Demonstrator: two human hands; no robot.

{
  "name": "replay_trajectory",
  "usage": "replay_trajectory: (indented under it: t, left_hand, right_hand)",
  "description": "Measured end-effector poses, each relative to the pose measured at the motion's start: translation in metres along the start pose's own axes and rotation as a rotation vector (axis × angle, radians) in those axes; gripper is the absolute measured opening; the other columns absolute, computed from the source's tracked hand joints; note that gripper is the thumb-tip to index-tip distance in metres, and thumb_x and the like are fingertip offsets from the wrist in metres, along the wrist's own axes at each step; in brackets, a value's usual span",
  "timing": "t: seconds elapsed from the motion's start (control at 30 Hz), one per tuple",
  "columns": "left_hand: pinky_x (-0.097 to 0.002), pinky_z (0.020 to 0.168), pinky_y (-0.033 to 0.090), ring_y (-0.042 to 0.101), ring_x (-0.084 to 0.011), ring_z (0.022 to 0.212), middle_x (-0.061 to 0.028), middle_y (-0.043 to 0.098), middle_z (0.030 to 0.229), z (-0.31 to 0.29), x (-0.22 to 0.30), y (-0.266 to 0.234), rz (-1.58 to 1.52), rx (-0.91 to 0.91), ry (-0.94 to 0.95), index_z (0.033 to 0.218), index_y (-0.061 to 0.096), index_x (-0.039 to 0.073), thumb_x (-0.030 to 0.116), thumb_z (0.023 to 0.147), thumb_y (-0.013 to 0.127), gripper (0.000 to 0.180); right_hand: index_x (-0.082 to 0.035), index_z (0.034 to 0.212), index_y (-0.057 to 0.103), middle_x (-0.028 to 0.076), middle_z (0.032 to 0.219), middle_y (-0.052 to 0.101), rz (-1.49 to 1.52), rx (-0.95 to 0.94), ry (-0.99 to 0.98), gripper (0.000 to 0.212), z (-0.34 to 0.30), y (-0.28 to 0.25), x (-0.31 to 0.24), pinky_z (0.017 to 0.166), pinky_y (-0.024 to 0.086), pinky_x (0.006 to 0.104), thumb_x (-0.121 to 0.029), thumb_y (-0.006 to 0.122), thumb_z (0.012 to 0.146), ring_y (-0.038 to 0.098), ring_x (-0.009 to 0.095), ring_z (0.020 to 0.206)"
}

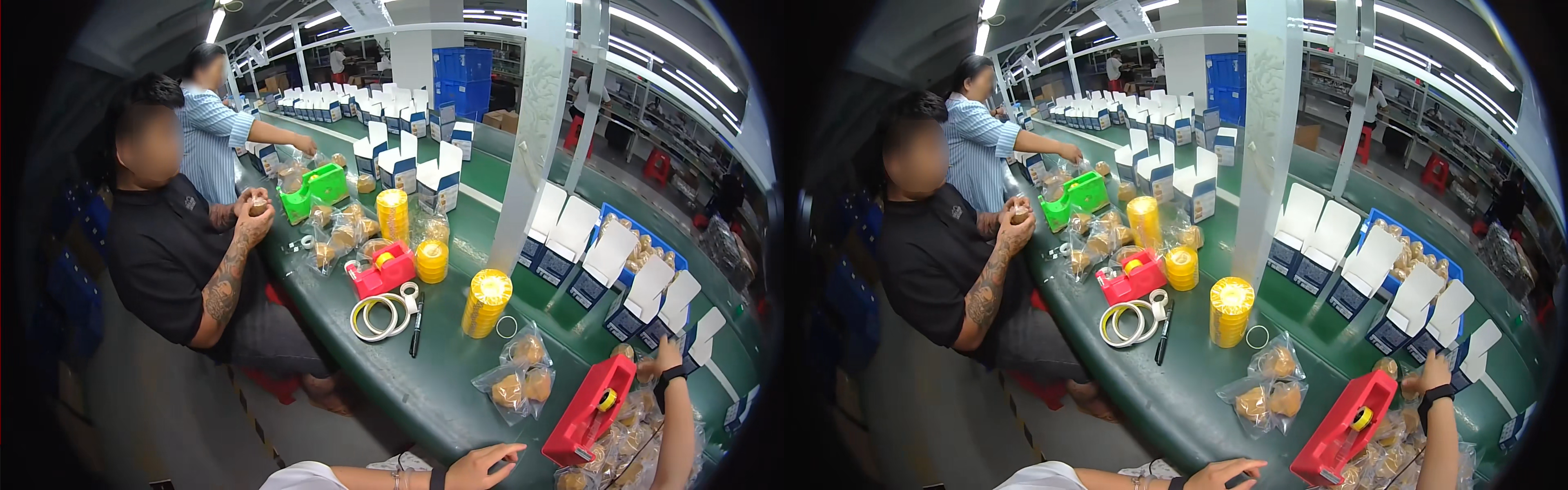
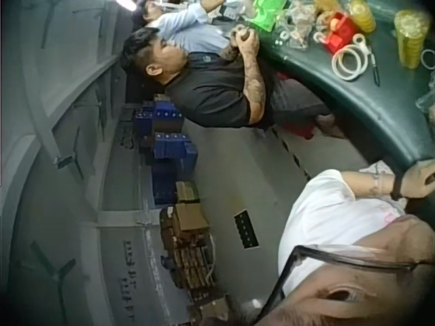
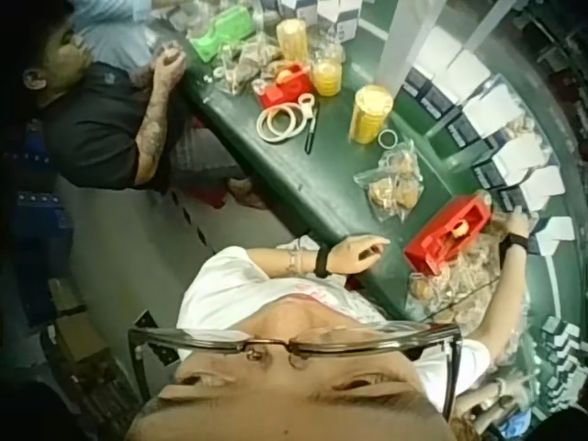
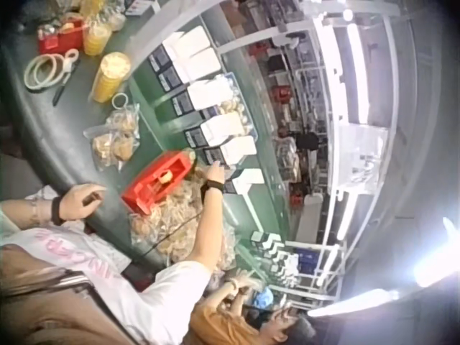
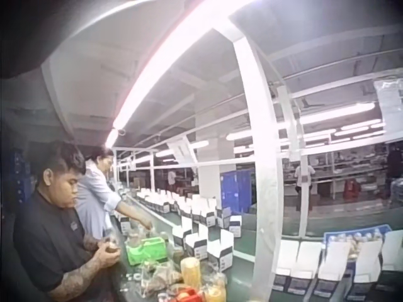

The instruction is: Packaging small pastries into plastic bags and sealing them using a tape dispenser on an assembly line.

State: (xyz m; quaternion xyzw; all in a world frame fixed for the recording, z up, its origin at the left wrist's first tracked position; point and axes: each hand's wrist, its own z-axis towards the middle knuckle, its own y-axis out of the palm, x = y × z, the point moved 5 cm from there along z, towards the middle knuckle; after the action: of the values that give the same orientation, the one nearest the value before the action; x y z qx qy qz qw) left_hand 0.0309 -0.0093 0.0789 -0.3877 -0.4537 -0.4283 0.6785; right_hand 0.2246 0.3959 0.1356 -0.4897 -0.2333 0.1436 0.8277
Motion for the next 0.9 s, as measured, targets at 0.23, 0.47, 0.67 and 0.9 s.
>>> replay_trajectory:
  t: [0.23, 0.47, 0.67, 0.9]
  left_hand:
    - [-0.0309, 0.075, 0.049, 0.061, -0.0236, 0.083, -0.0093, 0.06, 0.094, -0.008, -0.002, 0.008, 0.064, 0.0, 0.042, 0.118, 0.05, 0.005, 0.003, 0.083, 0.056, 0.036]
    - [-0.0288, 0.075, 0.05, 0.063, -0.0178, 0.083, -0.0086, 0.064, 0.088, -0.004, 0.009, 0.007, 0.163, 0.068, 0.079, 0.107, 0.059, 0.002, 0.005, 0.084, 0.059, 0.023]
    - [-0.0276, 0.072, 0.049, 0.064, -0.0186, 0.08, -0.0113, 0.061, 0.094, -0.008, 0.027, 0.003, 0.033, -0.065, -0.052, 0.105, 0.057, -0.002, 0.0, 0.082, 0.057, 0.024]
    - [-0.0313, 0.075, 0.051, 0.064, -0.0252, 0.081, -0.019, 0.047, 0.117, -0.015, 0.053, 0.069, -0.12, -0.308, -0.06, 0.122, 0.046, -0.001, -0.001, 0.076, 0.063, 0.049]
  right_hand:
    - [0.003, 0.084, 0.063, 0.02, 0.078, 0.064, 0.508, -0.333, 0.117, 0.02, 0.011, 0.1, 0.069, 0.071, 0.048, 0.0387, -0.016, 0.061, 0.079, 0.062, 0.034, 0.075]
    - [0.0, 0.086, 0.064, 0.003, 0.069, 0.061, 1.191, -0.393, 0.391, 0.026, -0.042, -0.1, 0.052, 0.057, 0.047, 0.0285, -0.02, 0.049, 0.09, 0.057, 0.012, 0.066]
    - [0.0, 0.095, 0.061, 0.007, 0.078, 0.063, 1.303, -0.72, 0.131, 0.021, -0.17, -0.186, -0.106, 0.069, 0.047, 0.0302, -0.018, 0.05, 0.092, 0.058, 0.014, 0.075]
    - [0.001, 0.115, 0.054, 0.008, 0.101, 0.06, 1.156, -0.367, 0.257, 0.027, -0.282, -0.153, -0.141, 0.076, 0.046, 0.0245, -0.011, 0.051, 0.092, 0.057, 0.011, 0.086]
